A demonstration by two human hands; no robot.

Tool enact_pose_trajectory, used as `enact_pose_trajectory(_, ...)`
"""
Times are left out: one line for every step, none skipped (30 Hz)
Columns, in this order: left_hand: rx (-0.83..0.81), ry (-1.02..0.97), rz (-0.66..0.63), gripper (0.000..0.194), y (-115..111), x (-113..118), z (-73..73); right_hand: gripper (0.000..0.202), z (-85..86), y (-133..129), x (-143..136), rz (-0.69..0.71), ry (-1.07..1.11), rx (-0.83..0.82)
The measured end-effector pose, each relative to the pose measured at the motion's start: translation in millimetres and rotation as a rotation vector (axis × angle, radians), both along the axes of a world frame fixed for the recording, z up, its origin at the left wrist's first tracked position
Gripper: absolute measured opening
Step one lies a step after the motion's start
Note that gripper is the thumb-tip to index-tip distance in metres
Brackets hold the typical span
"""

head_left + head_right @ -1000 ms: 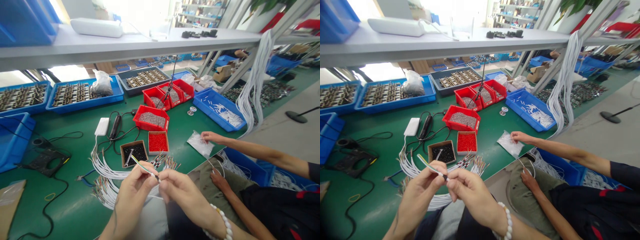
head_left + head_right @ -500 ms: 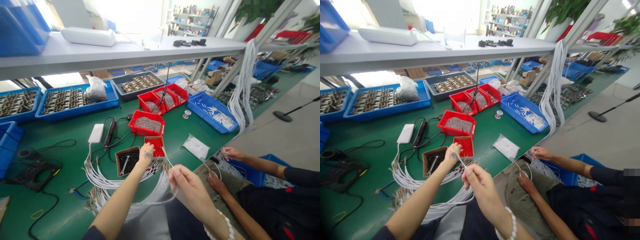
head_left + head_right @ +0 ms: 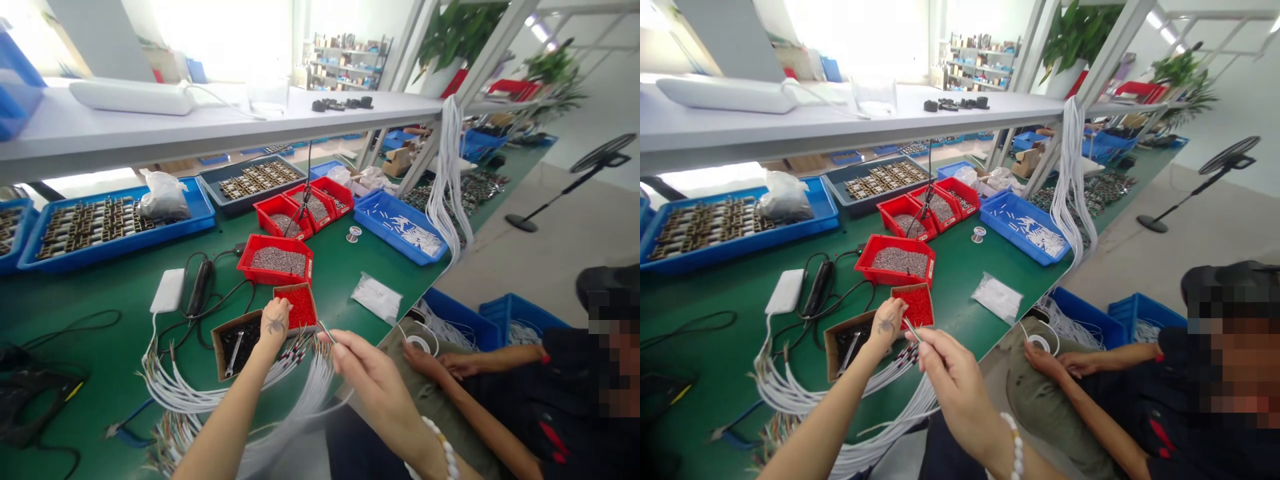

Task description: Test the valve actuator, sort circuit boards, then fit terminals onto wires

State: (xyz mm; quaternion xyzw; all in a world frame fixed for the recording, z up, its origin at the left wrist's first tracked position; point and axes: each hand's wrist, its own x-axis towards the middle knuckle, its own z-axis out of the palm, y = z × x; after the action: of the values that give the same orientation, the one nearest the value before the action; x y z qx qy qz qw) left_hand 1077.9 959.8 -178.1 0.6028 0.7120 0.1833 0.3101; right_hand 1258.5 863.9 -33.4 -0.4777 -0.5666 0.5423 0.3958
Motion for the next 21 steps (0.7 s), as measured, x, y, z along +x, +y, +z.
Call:
enact_pose_trajectory(0.023, -0.077, 0.042, 0.026, -2.9, 0.1, 4.6, 0.029, 1.1, 0.5, -1.2, 0.011, -0.009, 0.006)
enact_pose_trajectory(0.046, -0.162, 0.084, 0.025, -6.1, 0.5, 10.7, 0.027, 2.0, 0.7, -2.1, 0.026, -0.012, 0.008)
enact_pose_trajectory(0.067, -0.254, 0.124, 0.024, -9.9, 1.1, 18.6, 0.027, 2.8, 0.6, -2.9, 0.043, -0.016, 0.008)
enact_pose_trajectory(0.082, -0.354, 0.158, 0.024, -14.8, 1.8, 28.3, 0.026, 3.5, 0.2, -3.5, 0.057, -0.025, 0.014)
enact_pose_trajectory(0.093, -0.46, 0.182, 0.025, -21.0, 2.4, 39.8, 0.025, 4.4, -0.3, -3.9, 0.068, -0.041, 0.028)
enact_pose_trajectory(0.097, -0.569, 0.196, 0.026, -28.8, 3.1, 52.8, 0.025, 5.4, -1.0, -4.2, 0.073, -0.062, 0.047)
enact_pose_trajectory(0.095, -0.678, 0.199, 0.028, -38.1, 3.7, 66.8, 0.025, 6.8, -1.5, -4.5, 0.077, -0.088, 0.075)
enact_pose_trajectory(0.093, -0.777, 0.199, 0.03, -48.7, 4.4, 81.3, 0.025, 8.5, -2.1, -4.9, 0.078, -0.118, 0.108)
enact_pose_trajectory(0.087, -0.863, 0.194, 0.031, -60.1, 5.1, 95.5, 0.025, 10.5, -2.5, -5.6, 0.082, -0.15, 0.142)
enact_pose_trajectory(0.083, -0.932, 0.195, 0.031, -71.7, 6.0, 109.0, 0.026, 12.7, -2.8, -6.4, 0.09, -0.18, 0.174)
enact_pose_trajectory(0.072, -1.003, 0.196, 0.03, -83.1, 7.0, 121.1, 0.027, 15.0, -3.1, -7.5, 0.103, -0.208, 0.2)
enact_pose_trajectory(0.047, -1.103, 0.207, 0.027, -93.5, 8.1, 131.4, 0.029, 17.1, -3.5, -8.7, 0.117, -0.226, 0.221)
enact_pose_trajectory(0.021, -1.205, 0.226, 0.024, -102.8, 9.4, 139.7, 0.032, 19.1, -4.0, -10.0, 0.131, -0.235, 0.242)
enact_pose_trajectory(-0.006, -1.299, 0.247, 0.021, -110.7, 10.7, 146.0, 0.034, 20.8, -4.6, -11.2, 0.142, -0.238, 0.261)
enact_pose_trajectory(-0.028, -1.374, 0.269, 0.018, -117.2, 11.9, 150.2, 0.034, 22.1, -5.3, -12.4, 0.151, -0.238, 0.282)
enact_pose_trajectory(-0.04, -1.413, 0.288, 0.016, -122.4, 12.9, 152.8, 0.034, 23.1, -6.1, -13.4, 0.156, -0.238, 0.302)
enact_pose_trajectory(-0.037, -1.413, 0.299, 0.015, -126.5, 13.6, 154.0, 0.032, 23.8, -6.8, -14.1, 0.159, -0.237, 0.322)
enact_pose_trajectory(-0.028, -1.394, 0.305, 0.015, -129.5, 14.2, 154.3, 0.03, 24.3, -7.5, -14.6, 0.165, -0.237, 0.339)
enact_pose_trajectory(-0.016, -1.366, 0.304, 0.015, -131.9, 14.5, 153.9, 0.029, 24.6, -8.1, -14.9, 0.171, -0.239, 0.353)
enact_pose_trajectory(-0.004, -1.333, 0.298, 0.015, -133.6, 14.7, 153.2, 0.028, 24.9, -8.6, -15.0, 0.178, -0.241, 0.364)
enact_pose_trajectory(0.008, -1.301, 0.289, 0.015, -134.8, 15.0, 152.6, 0.028, 25.0, -8.9, -15.0, 0.186, -0.243, 0.374)
